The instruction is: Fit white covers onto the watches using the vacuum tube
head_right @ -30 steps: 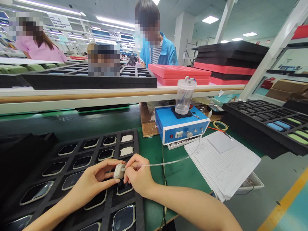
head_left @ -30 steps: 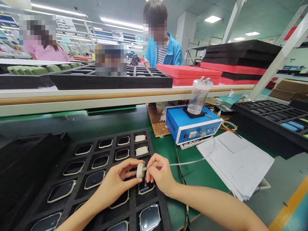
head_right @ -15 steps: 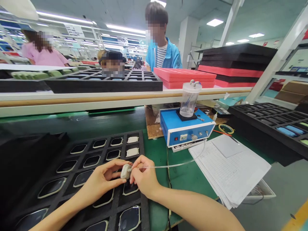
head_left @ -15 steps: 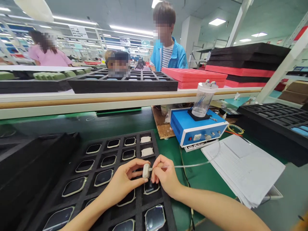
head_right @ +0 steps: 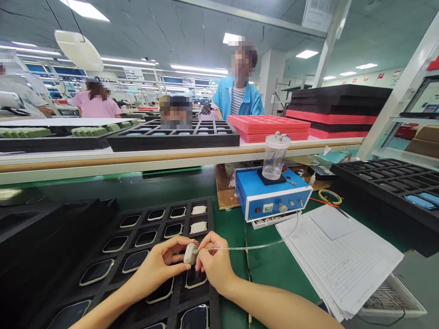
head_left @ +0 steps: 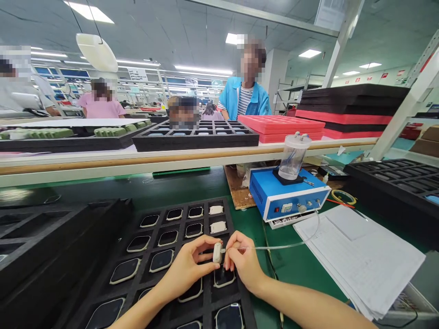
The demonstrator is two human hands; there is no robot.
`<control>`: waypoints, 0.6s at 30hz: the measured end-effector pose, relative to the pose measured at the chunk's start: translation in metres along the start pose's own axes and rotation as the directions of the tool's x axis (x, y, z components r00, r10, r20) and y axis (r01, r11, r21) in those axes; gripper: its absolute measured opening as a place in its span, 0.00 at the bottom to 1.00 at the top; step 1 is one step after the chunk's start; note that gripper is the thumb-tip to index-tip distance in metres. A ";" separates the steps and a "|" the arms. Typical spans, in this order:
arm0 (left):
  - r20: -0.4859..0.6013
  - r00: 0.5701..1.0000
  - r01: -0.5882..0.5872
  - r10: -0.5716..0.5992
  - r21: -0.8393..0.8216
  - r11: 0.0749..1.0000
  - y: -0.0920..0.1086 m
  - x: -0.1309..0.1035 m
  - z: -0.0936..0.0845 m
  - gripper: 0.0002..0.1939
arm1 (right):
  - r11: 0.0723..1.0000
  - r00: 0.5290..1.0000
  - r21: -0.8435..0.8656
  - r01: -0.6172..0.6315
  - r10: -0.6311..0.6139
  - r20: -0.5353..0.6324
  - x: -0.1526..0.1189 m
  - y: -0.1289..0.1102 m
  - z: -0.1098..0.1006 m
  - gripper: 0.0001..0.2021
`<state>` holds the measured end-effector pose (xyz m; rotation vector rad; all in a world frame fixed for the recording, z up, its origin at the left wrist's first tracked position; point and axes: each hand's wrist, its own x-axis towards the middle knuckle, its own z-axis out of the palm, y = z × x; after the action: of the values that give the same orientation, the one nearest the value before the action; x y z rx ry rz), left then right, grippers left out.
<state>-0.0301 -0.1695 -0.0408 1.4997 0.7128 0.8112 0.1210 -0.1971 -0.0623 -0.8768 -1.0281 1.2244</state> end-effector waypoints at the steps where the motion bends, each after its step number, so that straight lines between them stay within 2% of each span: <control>1: 0.000 1.000 -0.002 0.002 -0.001 1.000 0.001 0.000 0.000 0.17 | 1.000 1.000 0.002 0.003 -0.003 0.000 0.000 0.000 0.000 0.04; 18: 0.006 1.000 -0.029 0.029 -0.038 0.999 0.002 -0.003 0.002 0.16 | 1.000 1.000 -0.011 0.009 -0.009 0.004 0.000 0.001 0.002 0.04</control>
<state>-0.0306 -0.1731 -0.0390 1.4806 0.6683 0.8373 0.1186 -0.1969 -0.0620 -0.8772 -1.0421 1.2146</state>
